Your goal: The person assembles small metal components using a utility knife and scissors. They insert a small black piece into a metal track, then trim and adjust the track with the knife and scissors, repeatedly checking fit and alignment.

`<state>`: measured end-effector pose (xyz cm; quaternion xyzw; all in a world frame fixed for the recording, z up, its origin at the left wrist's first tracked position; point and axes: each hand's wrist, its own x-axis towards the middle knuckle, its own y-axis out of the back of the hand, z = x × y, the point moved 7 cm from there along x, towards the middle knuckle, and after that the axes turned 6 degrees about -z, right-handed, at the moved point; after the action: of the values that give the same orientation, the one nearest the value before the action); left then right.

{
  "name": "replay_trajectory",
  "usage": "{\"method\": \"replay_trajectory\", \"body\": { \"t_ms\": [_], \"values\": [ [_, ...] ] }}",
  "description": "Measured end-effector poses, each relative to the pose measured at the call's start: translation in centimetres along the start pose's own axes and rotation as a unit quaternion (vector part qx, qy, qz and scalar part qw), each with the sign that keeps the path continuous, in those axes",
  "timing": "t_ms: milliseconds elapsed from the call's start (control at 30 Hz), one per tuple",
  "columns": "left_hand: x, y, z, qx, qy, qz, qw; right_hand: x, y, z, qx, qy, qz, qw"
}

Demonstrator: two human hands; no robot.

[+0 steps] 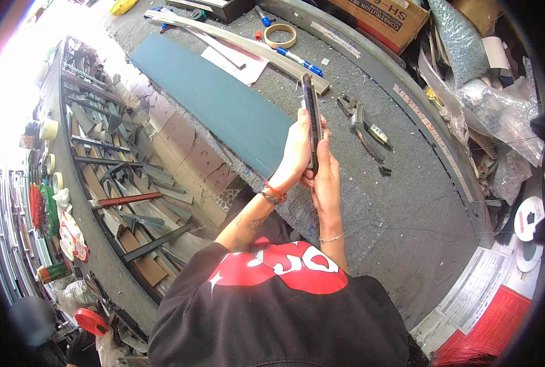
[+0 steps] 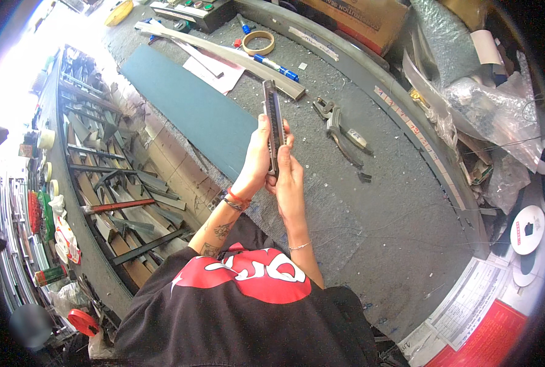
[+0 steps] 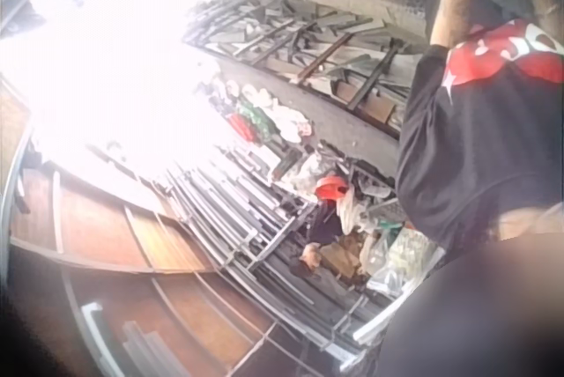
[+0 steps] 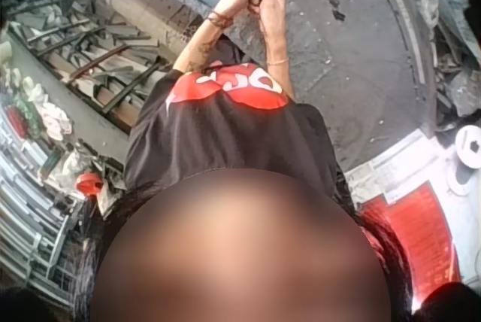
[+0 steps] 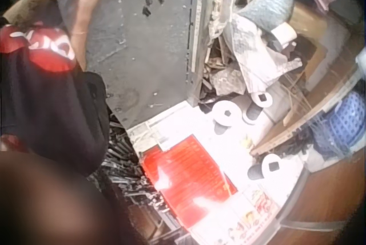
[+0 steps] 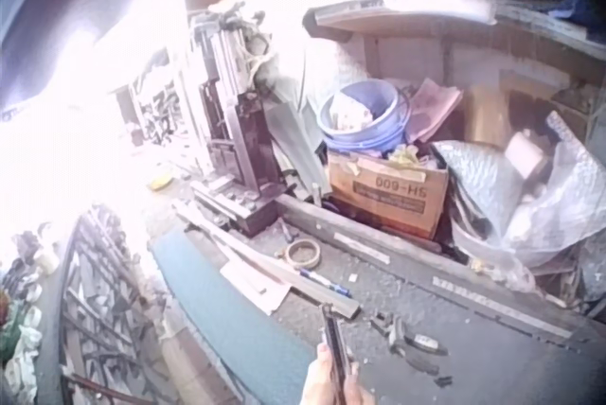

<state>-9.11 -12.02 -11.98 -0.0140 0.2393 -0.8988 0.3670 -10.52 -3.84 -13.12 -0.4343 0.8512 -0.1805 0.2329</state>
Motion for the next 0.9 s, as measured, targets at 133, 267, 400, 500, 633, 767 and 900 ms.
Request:
{"method": "replay_trajectory", "body": {
  "t_ms": [133,267,400,500,633,767,900],
  "values": [
    [0.1,0.3,-0.5,0.019,0.005,-0.011,1.000,0.3,0.0,0.3,-0.005,0.015,0.039,0.999],
    [0.3,0.5,-1.2,0.032,0.016,0.003,0.999,0.4,0.3,0.5,0.006,0.001,0.042,0.999],
    [0.9,1.1,-0.9,0.019,0.007,0.013,1.000,0.0,0.9,0.1,-0.018,-0.015,-0.006,1.000],
    [1.2,1.7,-0.3,0.061,-0.001,0.023,0.998,-0.4,1.6,0.0,-0.099,-0.027,-0.010,0.995],
    [1.4,1.1,-0.9,0.063,0.001,0.019,0.998,0.0,2.1,0.3,-0.057,-0.024,-0.020,0.998],
    [1.8,0.9,-1.5,0.039,0.003,0.036,0.999,0.6,2.5,0.9,0.077,0.024,0.009,0.997],
    [2.4,1.0,-2.5,-0.060,0.015,0.085,0.994,0.8,2.8,0.9,0.095,0.097,0.065,0.989]
  ]
}}
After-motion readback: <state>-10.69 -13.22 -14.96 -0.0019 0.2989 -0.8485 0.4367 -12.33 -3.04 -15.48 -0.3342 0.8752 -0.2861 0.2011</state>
